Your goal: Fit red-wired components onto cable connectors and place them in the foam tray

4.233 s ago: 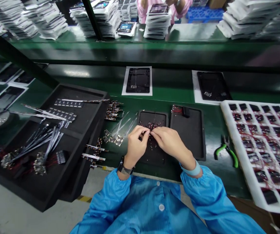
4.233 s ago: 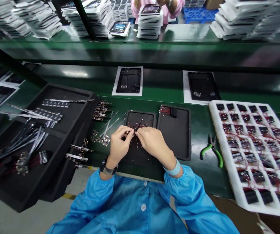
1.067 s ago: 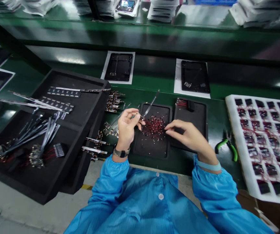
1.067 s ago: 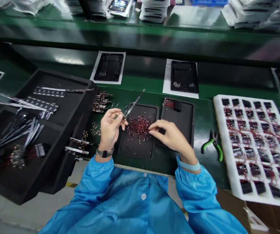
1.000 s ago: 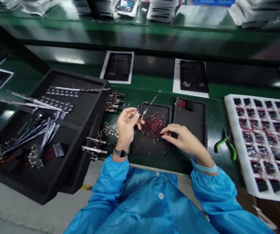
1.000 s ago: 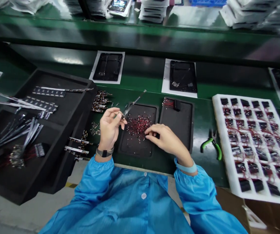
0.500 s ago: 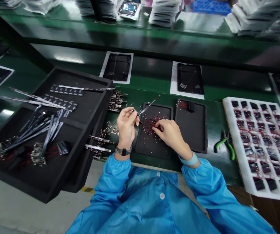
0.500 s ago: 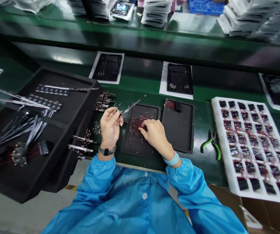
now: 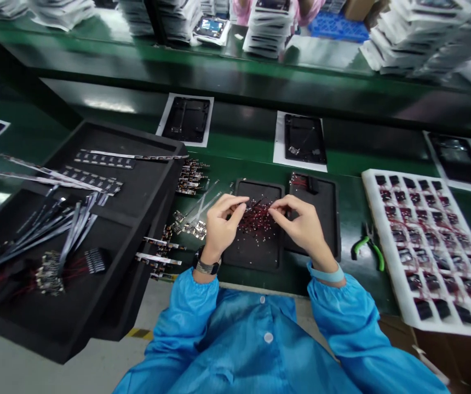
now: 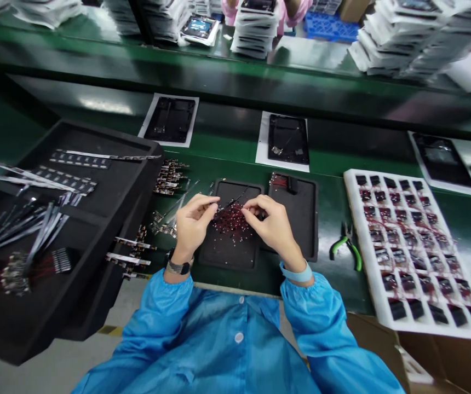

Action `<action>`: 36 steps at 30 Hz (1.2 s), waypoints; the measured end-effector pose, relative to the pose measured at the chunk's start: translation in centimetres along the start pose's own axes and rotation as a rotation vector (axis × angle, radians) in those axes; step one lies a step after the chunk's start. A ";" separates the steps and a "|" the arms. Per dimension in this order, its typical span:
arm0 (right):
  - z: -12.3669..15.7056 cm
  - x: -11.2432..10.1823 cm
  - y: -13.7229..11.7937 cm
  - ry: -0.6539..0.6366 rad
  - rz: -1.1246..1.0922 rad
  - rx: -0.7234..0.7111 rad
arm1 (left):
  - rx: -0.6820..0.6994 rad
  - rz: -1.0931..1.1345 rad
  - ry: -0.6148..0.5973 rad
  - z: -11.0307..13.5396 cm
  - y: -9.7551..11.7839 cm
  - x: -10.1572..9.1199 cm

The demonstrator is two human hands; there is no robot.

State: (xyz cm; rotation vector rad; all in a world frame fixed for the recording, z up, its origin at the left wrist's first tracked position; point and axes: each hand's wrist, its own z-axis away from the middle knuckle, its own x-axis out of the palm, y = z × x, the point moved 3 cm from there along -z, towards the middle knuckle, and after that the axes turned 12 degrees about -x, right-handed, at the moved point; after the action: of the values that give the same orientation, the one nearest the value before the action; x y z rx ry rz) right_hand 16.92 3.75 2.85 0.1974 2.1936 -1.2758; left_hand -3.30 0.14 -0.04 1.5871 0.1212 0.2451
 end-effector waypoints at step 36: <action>-0.2 -0.2 0.4 0.029 -0.441 0.003 | -0.159 0.155 -0.132 0.0 -1.3 0.3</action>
State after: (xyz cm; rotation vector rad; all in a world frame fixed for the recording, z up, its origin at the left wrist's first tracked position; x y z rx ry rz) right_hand 17.15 4.17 2.69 -0.2861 2.3404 -1.5115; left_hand -2.87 0.30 -1.30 1.4507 -0.1214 0.2632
